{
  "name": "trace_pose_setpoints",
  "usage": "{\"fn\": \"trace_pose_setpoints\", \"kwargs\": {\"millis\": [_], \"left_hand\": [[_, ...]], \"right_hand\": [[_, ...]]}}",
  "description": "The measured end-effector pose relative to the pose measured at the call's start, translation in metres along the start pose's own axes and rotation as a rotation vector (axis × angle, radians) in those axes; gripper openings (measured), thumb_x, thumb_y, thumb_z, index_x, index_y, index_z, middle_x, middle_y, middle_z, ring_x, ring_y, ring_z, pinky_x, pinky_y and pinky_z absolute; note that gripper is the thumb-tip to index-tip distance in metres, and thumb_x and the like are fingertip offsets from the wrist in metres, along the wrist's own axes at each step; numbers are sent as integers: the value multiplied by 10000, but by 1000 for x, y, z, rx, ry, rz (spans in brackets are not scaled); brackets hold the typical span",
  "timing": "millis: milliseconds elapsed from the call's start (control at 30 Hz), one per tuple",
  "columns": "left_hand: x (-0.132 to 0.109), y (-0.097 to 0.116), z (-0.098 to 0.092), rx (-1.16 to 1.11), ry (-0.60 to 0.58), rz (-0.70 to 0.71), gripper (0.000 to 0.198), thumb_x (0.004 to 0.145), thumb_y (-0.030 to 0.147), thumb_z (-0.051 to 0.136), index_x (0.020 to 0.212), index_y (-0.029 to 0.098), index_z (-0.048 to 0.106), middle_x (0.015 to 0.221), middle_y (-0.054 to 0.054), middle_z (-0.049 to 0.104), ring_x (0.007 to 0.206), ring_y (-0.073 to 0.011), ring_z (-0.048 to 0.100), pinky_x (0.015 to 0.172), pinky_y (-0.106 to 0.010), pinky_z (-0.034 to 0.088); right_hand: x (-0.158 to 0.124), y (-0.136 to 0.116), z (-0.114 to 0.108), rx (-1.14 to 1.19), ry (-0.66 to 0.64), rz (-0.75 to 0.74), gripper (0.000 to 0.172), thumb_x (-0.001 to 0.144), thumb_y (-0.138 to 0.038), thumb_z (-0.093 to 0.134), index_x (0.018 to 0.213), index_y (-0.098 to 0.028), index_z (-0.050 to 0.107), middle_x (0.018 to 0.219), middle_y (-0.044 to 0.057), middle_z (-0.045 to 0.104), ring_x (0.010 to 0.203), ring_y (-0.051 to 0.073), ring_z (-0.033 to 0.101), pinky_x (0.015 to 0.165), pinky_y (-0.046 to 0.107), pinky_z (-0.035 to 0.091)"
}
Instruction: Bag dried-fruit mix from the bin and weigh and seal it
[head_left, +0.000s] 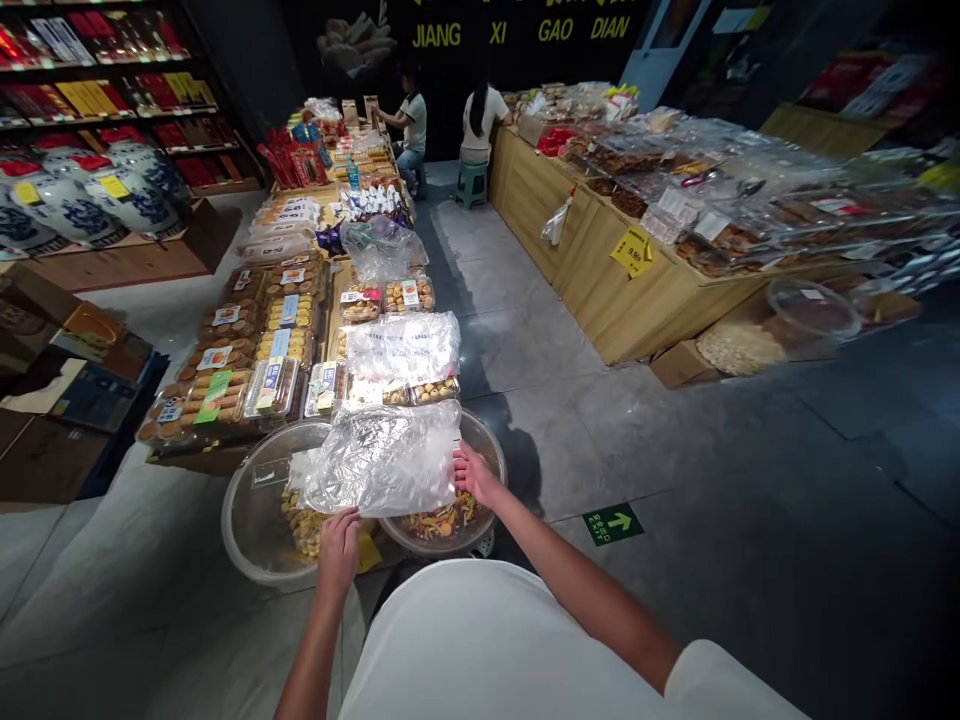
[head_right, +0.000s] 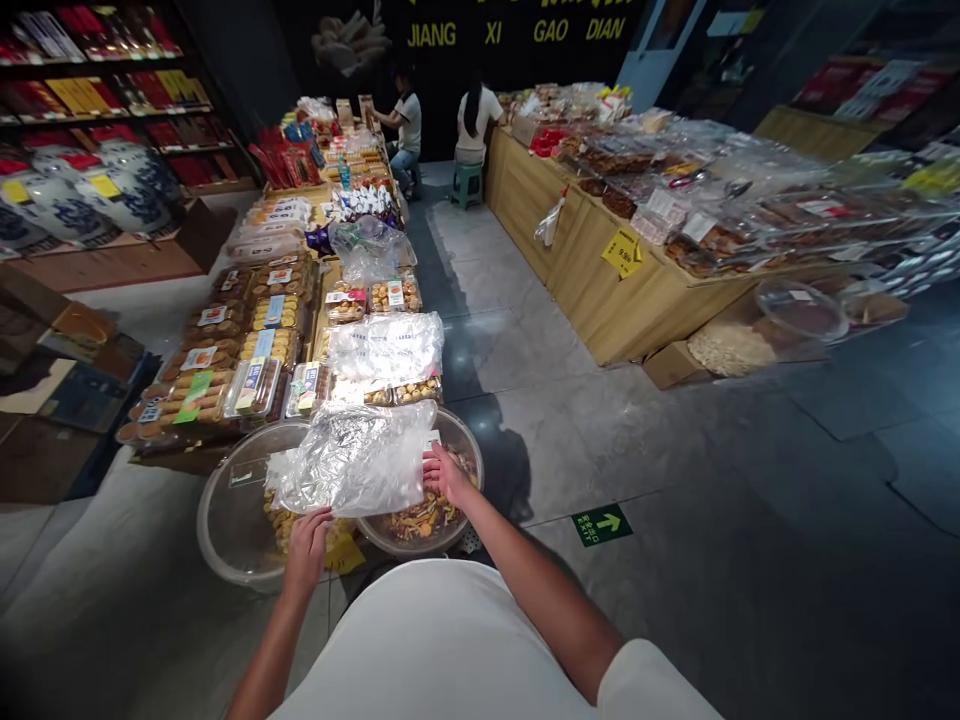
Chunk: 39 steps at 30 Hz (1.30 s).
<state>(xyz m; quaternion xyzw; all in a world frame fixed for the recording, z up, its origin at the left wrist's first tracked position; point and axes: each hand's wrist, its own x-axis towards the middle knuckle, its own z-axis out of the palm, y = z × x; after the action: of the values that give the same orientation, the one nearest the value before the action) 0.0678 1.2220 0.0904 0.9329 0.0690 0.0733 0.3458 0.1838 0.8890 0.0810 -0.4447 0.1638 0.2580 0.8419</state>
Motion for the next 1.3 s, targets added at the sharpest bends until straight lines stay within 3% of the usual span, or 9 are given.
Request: {"fn": "trace_pose_setpoints", "kwargs": {"millis": [133,233,367,533,633,733,933,1100,1300], "left_hand": [[-6,8,-8,133,-84,-157,406,903,329,406,663,235,718,1154,-138,787,1164,-359,654,1088,-541,449],[-3,42,-7,192,-56,-87,368,928,359,437,636,239,625,1009,-131,749,1014,-322,648,968,-465,477],[7,115,17,9,-165,73,324,1015,435,457,792,244,592,801,-49,635,762,-227,594,749,-356,445],[13,173,66,-73,-315,213,360,968,519,629,1165,218,631,1158,-122,652,1043,-274,642,875,-375,506],[8,161,70,-43,-314,228,414,922,441,690,1262,220,605,1242,-136,630,1107,-291,649,903,-402,535],[3,128,49,-80,-263,166,197,954,319,582,1123,233,635,1123,-91,693,974,-245,689,842,-378,555],[-17,78,-13,-304,-137,-123,232,987,461,537,1024,237,586,881,-4,653,691,-177,695,582,-296,575],[-55,75,-60,-447,-68,-249,257,967,494,570,1016,247,517,809,37,620,601,-167,687,502,-288,570],[-104,68,-111,-454,-5,-307,207,994,457,550,1036,262,497,652,62,628,497,-185,642,533,-309,543]], "right_hand": [[-2,9,16,-68,-6,-112,237,848,-382,778,912,-174,686,682,8,651,574,142,596,517,233,520],[-11,10,19,-39,-35,-124,274,867,-419,701,914,-150,724,710,36,668,599,171,633,517,270,548],[-22,15,12,22,-20,-61,488,944,-593,542,1015,-143,718,884,118,752,711,243,728,577,352,613],[-31,28,12,-104,36,-159,269,766,-397,813,869,-166,720,845,66,742,711,176,683,560,229,520],[-42,32,18,-58,-115,-72,333,763,-484,813,868,-177,735,835,58,739,745,189,687,617,255,544],[-59,33,22,-153,-195,-84,421,828,-596,711,853,-176,737,863,88,740,796,239,701,670,336,586],[-75,54,23,-835,339,-416,454,748,-613,820,860,-219,624,811,26,654,804,217,635,724,317,552],[-68,111,55,-805,-152,-13,382,841,-554,767,894,-197,644,775,20,645,585,167,610,480,272,510],[-61,155,104,-617,-342,-53,133,886,-318,638,917,-191,658,814,27,687,681,174,675,487,241,567]]}}
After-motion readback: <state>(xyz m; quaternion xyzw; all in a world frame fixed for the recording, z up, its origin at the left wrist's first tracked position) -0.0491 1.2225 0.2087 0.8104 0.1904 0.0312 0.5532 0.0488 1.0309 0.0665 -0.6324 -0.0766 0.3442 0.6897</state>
